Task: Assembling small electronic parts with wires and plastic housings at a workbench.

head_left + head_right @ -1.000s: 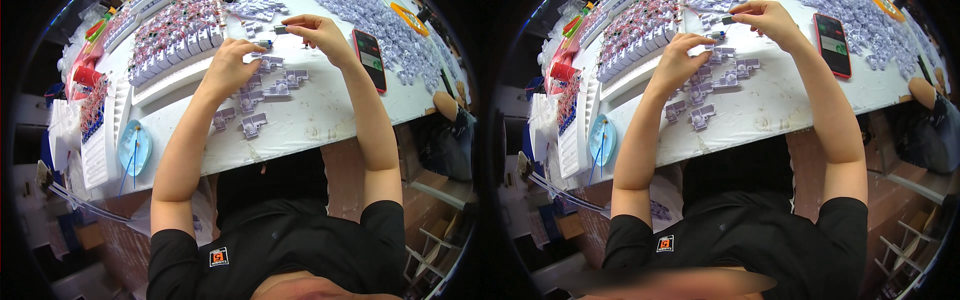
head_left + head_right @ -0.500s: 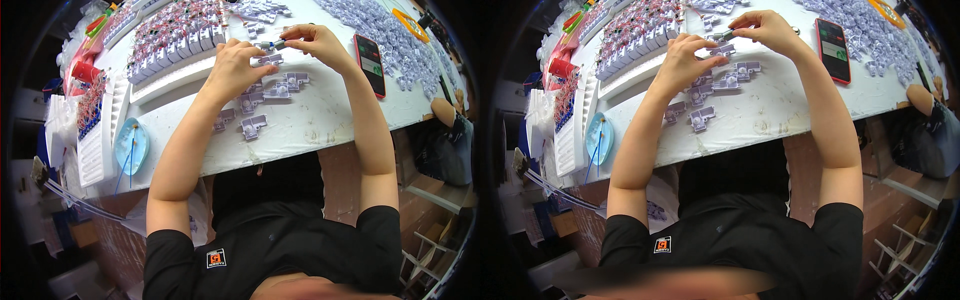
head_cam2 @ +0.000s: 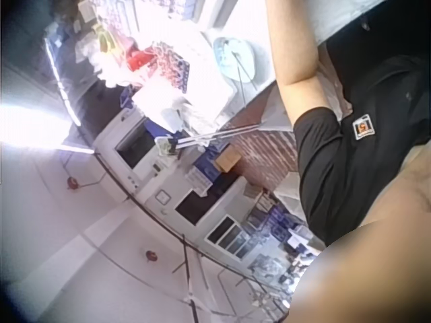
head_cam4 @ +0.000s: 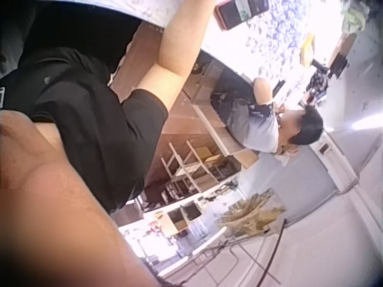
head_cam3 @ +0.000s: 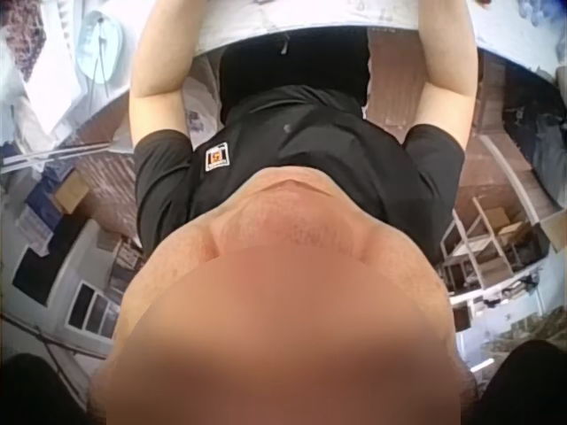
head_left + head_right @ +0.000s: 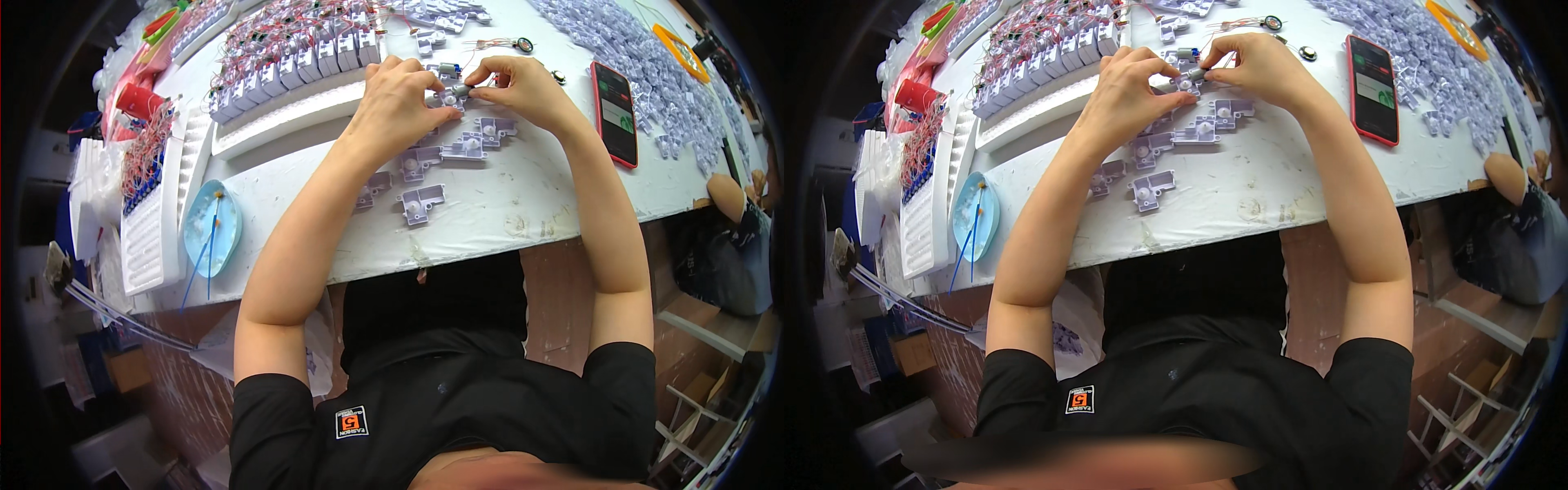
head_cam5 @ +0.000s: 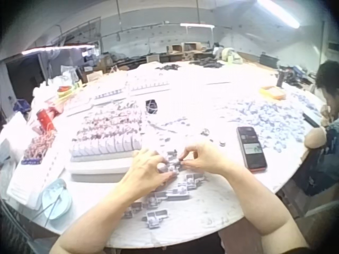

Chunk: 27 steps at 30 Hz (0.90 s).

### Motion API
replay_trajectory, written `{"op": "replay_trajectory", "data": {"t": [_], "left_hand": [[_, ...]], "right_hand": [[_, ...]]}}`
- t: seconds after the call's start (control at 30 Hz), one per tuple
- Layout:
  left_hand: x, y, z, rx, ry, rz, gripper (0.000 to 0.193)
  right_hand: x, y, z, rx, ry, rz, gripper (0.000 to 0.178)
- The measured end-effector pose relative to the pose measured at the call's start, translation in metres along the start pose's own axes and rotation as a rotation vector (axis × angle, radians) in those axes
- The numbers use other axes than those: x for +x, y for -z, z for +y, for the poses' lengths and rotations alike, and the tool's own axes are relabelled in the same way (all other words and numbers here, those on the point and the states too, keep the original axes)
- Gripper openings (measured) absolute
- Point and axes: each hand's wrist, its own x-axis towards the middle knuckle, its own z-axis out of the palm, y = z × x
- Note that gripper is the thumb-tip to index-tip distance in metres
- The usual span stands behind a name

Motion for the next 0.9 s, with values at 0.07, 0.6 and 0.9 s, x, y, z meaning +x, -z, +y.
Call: {"op": "replay_trajectory", "data": {"t": [0.07,0.6,0.9], "left_hand": [[0.001,-0.002,0.0,0.01,-0.007,0.007,0.039],[-0.053,0.169,-0.009,-0.354,0.148,0.812,0.019],[-0.24,0.317,-0.194,0.138,0.659,0.951,0.023]], "right_hand": [[-0.001,0.001,0.001,-0.028,0.005,0.007,0.017],[0.0,0.012,-0.008,-0.056,0.301,0.347,0.018],[0.0,0.008,-0.012,-0.055,0.344,0.307,0.016]]}}
